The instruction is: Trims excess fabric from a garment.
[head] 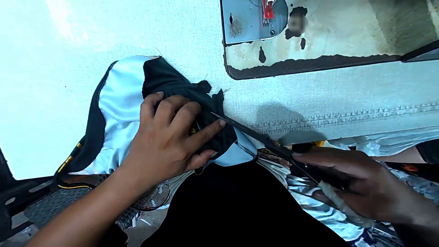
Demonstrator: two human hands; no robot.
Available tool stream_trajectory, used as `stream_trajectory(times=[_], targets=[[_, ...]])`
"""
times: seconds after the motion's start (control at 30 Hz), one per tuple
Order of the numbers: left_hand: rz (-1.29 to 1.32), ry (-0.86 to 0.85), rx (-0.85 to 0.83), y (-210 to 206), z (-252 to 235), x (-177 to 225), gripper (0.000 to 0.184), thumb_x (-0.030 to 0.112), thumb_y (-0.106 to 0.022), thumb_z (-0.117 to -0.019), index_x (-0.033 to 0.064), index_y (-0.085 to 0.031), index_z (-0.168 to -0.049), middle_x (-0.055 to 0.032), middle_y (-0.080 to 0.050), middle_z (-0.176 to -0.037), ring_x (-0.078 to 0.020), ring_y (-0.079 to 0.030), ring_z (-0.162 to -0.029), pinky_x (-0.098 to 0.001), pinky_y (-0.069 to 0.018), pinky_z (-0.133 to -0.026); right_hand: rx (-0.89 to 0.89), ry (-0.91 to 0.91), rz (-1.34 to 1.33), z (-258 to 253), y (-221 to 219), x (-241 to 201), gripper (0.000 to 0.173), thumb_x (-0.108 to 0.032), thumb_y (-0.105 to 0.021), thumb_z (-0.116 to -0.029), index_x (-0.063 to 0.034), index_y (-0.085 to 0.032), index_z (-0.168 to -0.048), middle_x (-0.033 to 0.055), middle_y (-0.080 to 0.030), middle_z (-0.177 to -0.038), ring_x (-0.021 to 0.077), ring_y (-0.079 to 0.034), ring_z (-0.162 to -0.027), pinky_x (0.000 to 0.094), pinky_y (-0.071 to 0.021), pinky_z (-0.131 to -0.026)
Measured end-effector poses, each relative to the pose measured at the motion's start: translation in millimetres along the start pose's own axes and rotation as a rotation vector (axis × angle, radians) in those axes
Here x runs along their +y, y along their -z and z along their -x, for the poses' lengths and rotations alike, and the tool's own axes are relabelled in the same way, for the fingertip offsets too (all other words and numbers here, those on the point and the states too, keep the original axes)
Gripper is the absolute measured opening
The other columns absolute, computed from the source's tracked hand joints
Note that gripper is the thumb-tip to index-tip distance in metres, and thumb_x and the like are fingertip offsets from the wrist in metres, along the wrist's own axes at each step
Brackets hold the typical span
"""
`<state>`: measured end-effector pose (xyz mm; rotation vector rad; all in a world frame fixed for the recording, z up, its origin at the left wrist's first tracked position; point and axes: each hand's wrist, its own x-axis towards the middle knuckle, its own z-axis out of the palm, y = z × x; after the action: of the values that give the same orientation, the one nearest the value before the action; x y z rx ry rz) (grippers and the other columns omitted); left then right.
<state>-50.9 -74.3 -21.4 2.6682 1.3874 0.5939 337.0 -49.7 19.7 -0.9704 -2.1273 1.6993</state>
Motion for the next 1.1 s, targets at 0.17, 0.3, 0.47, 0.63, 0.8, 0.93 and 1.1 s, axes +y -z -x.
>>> stream_trajectory(times=[0.17, 0.3, 0.47, 0.63, 0.8, 0.93, 1.1], targets=[[0.034, -0.018, -0.004, 0, 1, -1, 0.045, 0.055, -0.050, -0.1017, 0.0289, -0.070, -0.133, -0.0185, -0.060, -0.116, -0.0397, -0.053, -0.117, -0.0648, -0.0283, -0.106, -0.065, -0.044, -0.220, 0, 7, 2, 0.055, -0.029, -0.074, -0.0926, -0.0216, -0.058, -0.144, -0.0051, -0.070, -0.116, 0.0001, -0.067, -0.094, 0.0175, -0.0588, -0.081], [0.060, -0.031, 0.000, 0, 1, -1, 0.042, 0.053, -0.051, -0.1023, 0.0295, -0.071, -0.130, -0.0166, -0.059, -0.112, -0.0378, -0.053, -0.114, -0.0640, -0.0281, -0.107, -0.060, -0.022, -0.116, -7, 6, 1, 0.053, -0.028, -0.073, -0.0917, -0.0207, -0.059, -0.143, -0.0031, -0.070, -0.114, 0.0005, -0.066, -0.092, 0.0181, -0.0587, -0.079], [0.064, -0.022, -0.012, 1, 1, -1, 0.042, 0.054, -0.050, -0.1025, 0.0302, -0.072, -0.130, -0.0158, -0.060, -0.112, -0.0369, -0.054, -0.114, -0.0633, -0.0278, -0.107, 0.053, 0.076, 0.239, -12, -9, -6, 0.050, -0.026, -0.069, -0.0897, -0.0170, -0.062, -0.138, 0.0033, -0.068, -0.108, 0.0025, -0.062, -0.095, 0.0172, -0.0537, -0.081], [0.062, -0.017, -0.008, 1, 1, -1, 0.042, 0.053, -0.050, -0.1029, 0.0293, -0.073, -0.128, -0.0165, -0.060, -0.111, -0.0373, -0.054, -0.112, -0.0630, -0.0280, -0.106, 0.123, 0.122, 0.420, -10, -29, -13, 0.048, -0.020, -0.065, -0.0908, -0.0122, -0.061, -0.138, 0.0097, -0.065, -0.101, 0.0085, -0.061, -0.089, 0.0145, -0.0498, -0.076], [0.062, -0.011, -0.006, 1, 1, 1, 0.042, 0.053, -0.050, -0.1031, 0.0285, -0.072, -0.130, -0.0172, -0.060, -0.111, -0.0382, -0.053, -0.112, -0.0634, -0.0266, -0.107, 0.161, 0.085, 0.330, -5, -41, -12, 0.047, -0.020, -0.067, -0.0903, -0.0113, -0.061, -0.136, 0.0082, -0.066, -0.101, 0.0059, -0.061, -0.089, 0.0139, -0.0504, -0.077], [0.051, -0.009, -0.007, 1, 0, 1, 0.042, 0.053, -0.050, -0.1029, 0.0295, -0.072, -0.130, -0.0171, -0.060, -0.111, -0.0385, -0.053, -0.113, -0.0640, -0.0263, -0.107, 0.202, 0.075, 0.333, -4, -50, -12, 0.044, -0.019, -0.066, -0.0918, -0.0104, -0.062, -0.135, 0.0073, -0.069, -0.100, 0.0049, -0.063, -0.088, 0.0139, -0.0513, -0.078], [0.047, -0.010, -0.003, 1, 0, 0, 0.042, 0.053, -0.050, -0.1025, 0.0306, -0.071, -0.131, -0.0162, -0.061, -0.111, -0.0378, -0.053, -0.112, -0.0637, -0.0273, -0.106, 0.181, 0.013, 0.310, -6, -49, -20, 0.046, -0.019, -0.067, -0.0901, -0.0110, -0.062, -0.135, 0.0050, -0.071, -0.107, 0.0010, -0.065, -0.092, 0.0130, -0.0532, -0.081]])
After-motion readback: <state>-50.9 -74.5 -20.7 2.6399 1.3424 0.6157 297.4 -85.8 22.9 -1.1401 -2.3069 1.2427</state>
